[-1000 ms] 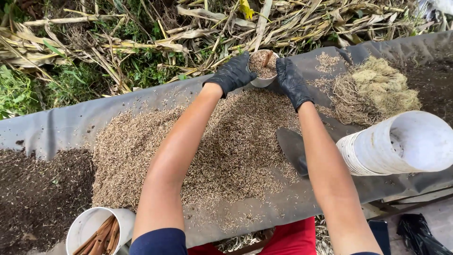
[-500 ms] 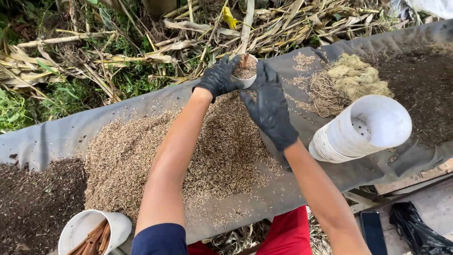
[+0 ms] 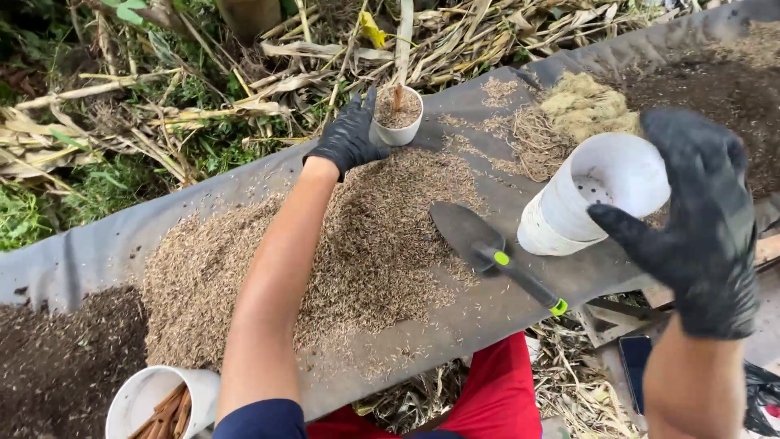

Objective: The person fills a white plastic cup with soil using a trowel, places a cinnamon stick cutting into the soil, and presses the soil down around it. They repeat this process with a second cup, filling it with soil and inserting another cutting.

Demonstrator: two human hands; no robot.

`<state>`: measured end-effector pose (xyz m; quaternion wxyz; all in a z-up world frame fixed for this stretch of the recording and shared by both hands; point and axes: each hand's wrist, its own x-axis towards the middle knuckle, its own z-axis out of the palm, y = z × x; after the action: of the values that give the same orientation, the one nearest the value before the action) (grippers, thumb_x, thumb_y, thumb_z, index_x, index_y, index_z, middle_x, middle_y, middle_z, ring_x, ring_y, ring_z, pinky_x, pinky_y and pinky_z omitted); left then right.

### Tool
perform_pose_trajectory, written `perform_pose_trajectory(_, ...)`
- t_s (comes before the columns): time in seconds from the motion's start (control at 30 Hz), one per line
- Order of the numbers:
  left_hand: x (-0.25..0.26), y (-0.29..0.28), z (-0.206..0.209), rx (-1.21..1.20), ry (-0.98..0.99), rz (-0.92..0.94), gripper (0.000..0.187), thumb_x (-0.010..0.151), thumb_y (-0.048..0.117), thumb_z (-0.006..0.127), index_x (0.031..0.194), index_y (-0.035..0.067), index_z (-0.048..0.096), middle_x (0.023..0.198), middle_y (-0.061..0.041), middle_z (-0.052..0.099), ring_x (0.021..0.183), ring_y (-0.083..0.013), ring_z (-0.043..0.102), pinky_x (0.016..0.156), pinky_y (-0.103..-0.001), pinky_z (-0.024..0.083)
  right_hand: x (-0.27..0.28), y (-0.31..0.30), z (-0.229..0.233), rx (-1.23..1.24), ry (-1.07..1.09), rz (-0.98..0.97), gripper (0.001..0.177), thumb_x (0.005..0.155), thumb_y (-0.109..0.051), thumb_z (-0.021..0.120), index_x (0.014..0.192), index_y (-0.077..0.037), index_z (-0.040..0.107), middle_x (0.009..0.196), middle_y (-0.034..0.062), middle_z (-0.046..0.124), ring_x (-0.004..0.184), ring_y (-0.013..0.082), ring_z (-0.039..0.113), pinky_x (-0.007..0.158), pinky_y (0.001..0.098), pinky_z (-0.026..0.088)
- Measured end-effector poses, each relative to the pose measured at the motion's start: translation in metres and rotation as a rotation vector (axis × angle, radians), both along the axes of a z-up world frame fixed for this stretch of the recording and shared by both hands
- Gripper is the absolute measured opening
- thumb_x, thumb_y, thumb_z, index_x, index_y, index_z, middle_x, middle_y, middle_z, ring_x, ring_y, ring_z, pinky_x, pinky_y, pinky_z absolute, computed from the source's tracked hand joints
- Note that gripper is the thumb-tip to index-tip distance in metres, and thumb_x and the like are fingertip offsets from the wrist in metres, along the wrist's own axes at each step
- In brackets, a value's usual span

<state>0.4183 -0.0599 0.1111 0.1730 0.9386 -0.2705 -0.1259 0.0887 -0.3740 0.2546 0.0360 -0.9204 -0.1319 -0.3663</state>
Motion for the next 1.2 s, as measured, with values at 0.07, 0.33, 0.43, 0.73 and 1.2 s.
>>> perform_pose_trajectory(0.07,-0.005,0.014,0.001,-0.012,-0.085,0.000,0.121,0.081,0.063,0.079,0.166,0.014,0.006,0.171,-0.019,0.015,0.156,-0.0379,0.020,0.121,-0.058,0.025,0.012,0.002,0.021,0.120,0.461,-0.149,0.112,0.079,-0.052,0.066,0.166,0.000,0.016,0.166,0.0357,0.021,0.148,0.0580,0.024,0.118,0.0668,0.020)
perform_pose_trajectory(0.33,-0.119,0.065,0.087,-0.292,-0.042,0.067,0.094,0.100,0.038,0.065,0.164,0.011,0.002,0.172,-0.020,0.008,0.158,-0.0376,0.009,0.126,-0.048,0.016,0.023,-0.037,-0.020,-0.012,0.332,-0.045,0.106,0.074,-0.047,0.083,0.157,0.011,0.053,0.136,0.0325,0.049,0.122,0.0475,0.055,0.102,0.0546,0.052)
perform_pose_trajectory(0.43,-0.179,0.084,0.103,-0.444,-0.058,0.047,0.090,0.101,0.032,0.065,0.163,0.011,0.004,0.172,-0.021,0.007,0.158,-0.0388,0.008,0.126,-0.053,0.015,0.024,-0.046,-0.031,0.036,0.337,-0.032,0.112,0.069,-0.044,0.086,0.158,0.013,0.050,0.133,0.0305,0.045,0.120,0.0478,0.055,0.102,0.0546,0.051)
perform_pose_trajectory(0.73,-0.290,0.114,0.055,-0.756,-0.479,-0.123,0.072,0.113,0.039,0.053,0.167,0.022,0.010,0.159,-0.028,0.041,0.142,-0.0403,0.049,0.108,-0.053,0.055,0.038,-0.062,-0.015,0.029,0.387,-0.125,0.113,0.071,-0.057,0.080,0.159,0.010,0.056,0.135,0.0330,0.046,0.120,0.0512,0.054,0.103,0.0559,0.047)
perform_pose_trajectory(1.2,-0.391,0.092,-0.035,-1.057,-0.253,0.058,0.105,0.080,0.026,0.087,0.161,0.006,0.023,0.159,-0.026,0.037,0.147,-0.0455,0.038,0.122,-0.057,0.035,-0.048,0.199,-0.038,0.473,0.822,0.101,0.114,0.056,-0.057,0.095,0.147,-0.007,0.048,0.139,0.0267,0.061,0.127,0.0450,0.059,0.113,0.0552,0.046)
